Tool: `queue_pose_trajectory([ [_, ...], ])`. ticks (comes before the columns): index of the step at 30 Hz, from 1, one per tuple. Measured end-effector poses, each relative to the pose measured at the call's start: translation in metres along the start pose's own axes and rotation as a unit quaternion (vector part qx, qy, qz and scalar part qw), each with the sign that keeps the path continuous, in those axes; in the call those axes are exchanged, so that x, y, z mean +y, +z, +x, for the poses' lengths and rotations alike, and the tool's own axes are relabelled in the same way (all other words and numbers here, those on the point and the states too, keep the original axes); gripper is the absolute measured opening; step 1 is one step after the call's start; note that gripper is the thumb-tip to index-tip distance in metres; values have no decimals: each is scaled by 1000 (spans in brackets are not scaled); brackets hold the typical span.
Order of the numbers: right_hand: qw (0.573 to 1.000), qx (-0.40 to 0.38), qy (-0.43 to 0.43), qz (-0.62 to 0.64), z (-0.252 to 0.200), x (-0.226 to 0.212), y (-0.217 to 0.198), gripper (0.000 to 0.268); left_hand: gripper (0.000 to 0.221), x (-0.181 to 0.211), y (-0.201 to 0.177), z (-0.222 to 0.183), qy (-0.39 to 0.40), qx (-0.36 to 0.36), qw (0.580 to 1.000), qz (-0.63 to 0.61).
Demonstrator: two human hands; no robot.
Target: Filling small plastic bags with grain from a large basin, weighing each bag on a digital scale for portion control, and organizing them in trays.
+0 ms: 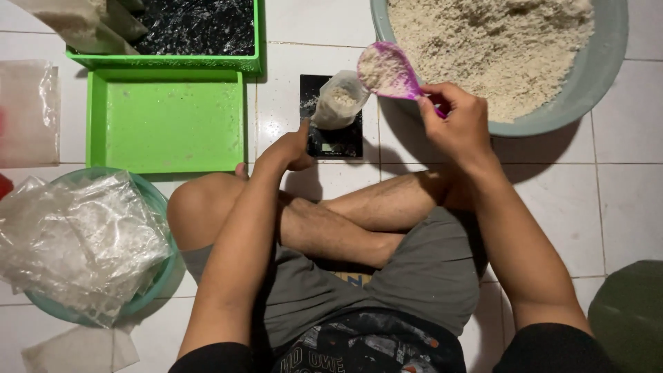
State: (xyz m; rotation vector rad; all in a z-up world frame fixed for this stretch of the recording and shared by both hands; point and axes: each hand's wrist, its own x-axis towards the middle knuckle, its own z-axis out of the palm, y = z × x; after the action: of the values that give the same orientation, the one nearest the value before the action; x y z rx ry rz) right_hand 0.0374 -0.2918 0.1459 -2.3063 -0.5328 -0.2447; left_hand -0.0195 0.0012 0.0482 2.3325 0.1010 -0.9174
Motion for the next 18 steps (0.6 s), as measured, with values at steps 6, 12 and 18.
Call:
queue_pose_trajectory([
  [6,998,-7,-59,-15,5,-10,10,14,103,-3,1,6,29,10,999,-28],
  [12,988,-21,-133,-72,10,1,23,13,104,4,-3,-3,23,10,999,-25],
  [18,883,69,-331,-326,9,4,35,14,104,3,-1,1,22,8,1000,-19],
])
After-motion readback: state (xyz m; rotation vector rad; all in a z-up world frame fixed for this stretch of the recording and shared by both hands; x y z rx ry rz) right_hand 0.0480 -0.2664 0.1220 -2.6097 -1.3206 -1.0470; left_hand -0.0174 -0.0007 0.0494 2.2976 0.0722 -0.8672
